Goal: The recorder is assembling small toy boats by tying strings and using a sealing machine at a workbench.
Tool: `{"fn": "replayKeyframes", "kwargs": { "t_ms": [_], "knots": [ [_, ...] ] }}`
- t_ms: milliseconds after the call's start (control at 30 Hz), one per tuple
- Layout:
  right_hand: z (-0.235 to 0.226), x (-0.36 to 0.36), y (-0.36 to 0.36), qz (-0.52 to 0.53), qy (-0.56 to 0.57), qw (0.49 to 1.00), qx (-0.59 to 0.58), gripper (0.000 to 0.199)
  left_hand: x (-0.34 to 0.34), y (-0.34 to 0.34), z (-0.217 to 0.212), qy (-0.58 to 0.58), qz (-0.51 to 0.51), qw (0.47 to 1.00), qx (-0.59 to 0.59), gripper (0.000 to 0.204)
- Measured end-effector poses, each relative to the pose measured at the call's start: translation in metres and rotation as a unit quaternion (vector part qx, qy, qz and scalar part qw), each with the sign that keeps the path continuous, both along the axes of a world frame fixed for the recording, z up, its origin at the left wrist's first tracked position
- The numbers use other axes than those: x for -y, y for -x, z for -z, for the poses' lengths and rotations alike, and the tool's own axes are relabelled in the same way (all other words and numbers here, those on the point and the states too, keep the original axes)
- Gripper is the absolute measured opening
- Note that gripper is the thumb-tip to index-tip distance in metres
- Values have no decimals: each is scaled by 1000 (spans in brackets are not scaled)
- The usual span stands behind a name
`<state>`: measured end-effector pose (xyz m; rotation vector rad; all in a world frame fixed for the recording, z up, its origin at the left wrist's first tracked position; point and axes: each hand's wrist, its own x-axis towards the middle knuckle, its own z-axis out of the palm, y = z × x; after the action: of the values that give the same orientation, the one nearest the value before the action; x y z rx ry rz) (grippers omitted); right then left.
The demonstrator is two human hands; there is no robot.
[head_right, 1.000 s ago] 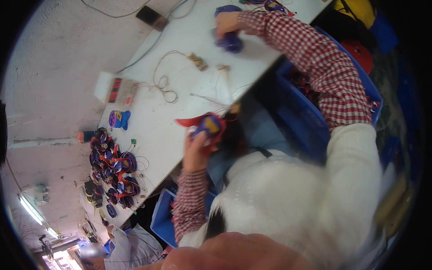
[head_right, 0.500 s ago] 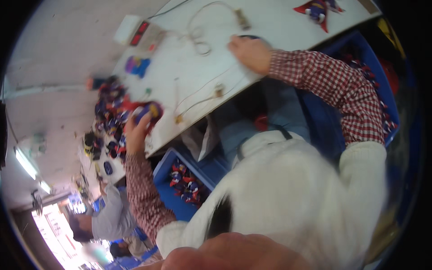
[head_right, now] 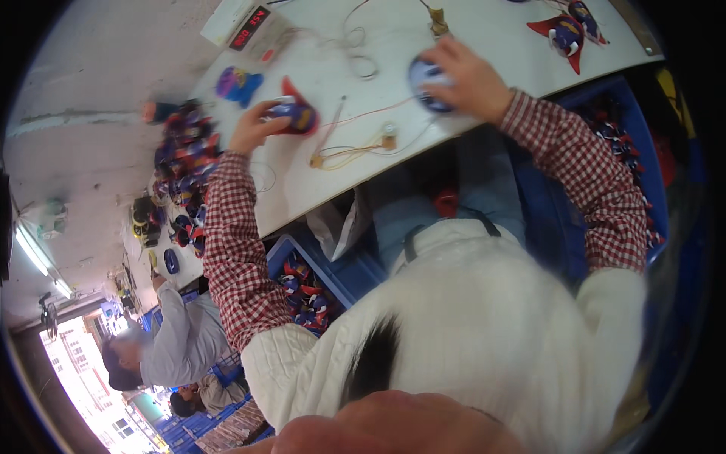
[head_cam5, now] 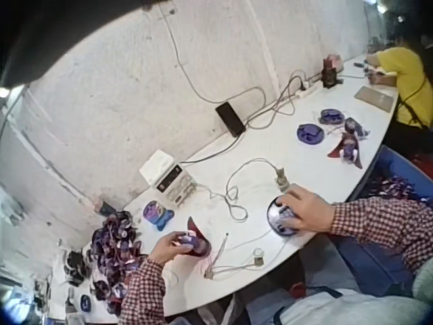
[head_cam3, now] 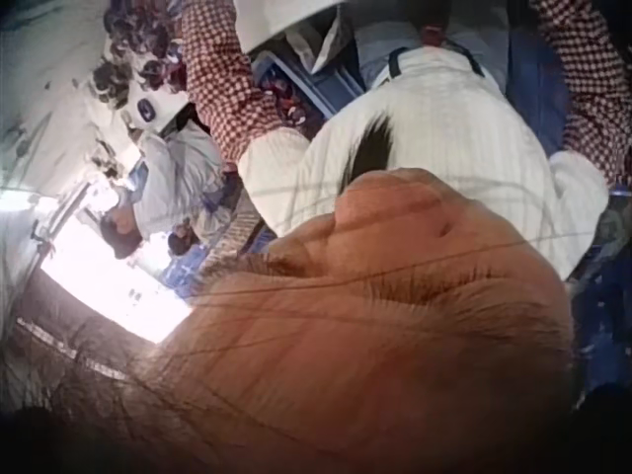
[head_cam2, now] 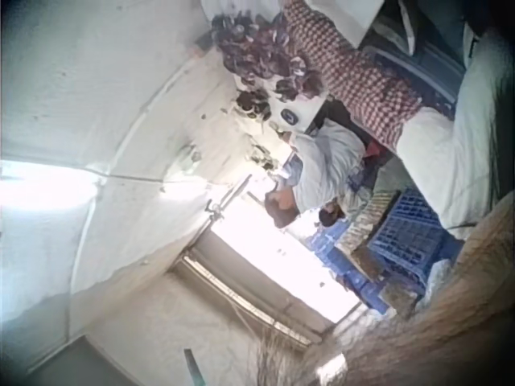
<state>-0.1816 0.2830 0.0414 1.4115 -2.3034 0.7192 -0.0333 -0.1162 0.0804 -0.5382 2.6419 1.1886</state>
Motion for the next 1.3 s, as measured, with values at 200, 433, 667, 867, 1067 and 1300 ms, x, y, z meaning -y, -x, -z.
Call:
{"fn": "replayKeyframes", "kwargs": {
  "t_ms": [200, 433, 667, 867, 1067, 1300],
  "knots": [
    [20, 5, 128, 47, 96, 964, 245, 70, -2, -11, 9, -19, 33, 998, -46, 55],
    [-4, 33, 136, 46, -56, 898, 435, 48, -167, -13, 1, 99, -5, 965, -245, 32],
    [-28, 10, 57, -82, 89, 984, 132, 19, -222, 66, 34, 36, 1, 986, -163, 36],
    [-11, -4, 28, -92, 103, 985, 103, 17, -227, 87, 52, 36, -6, 988, -153, 34],
    [1, -10, 12, -71, 82, 987, 115, 18, -230, 86, 53, 3, -23, 984, -175, 31],
    [5, -11, 5, -58, 46, 990, 122, 18, -231, 86, 53, 1, -25, 982, -189, 28]
  ]
}}
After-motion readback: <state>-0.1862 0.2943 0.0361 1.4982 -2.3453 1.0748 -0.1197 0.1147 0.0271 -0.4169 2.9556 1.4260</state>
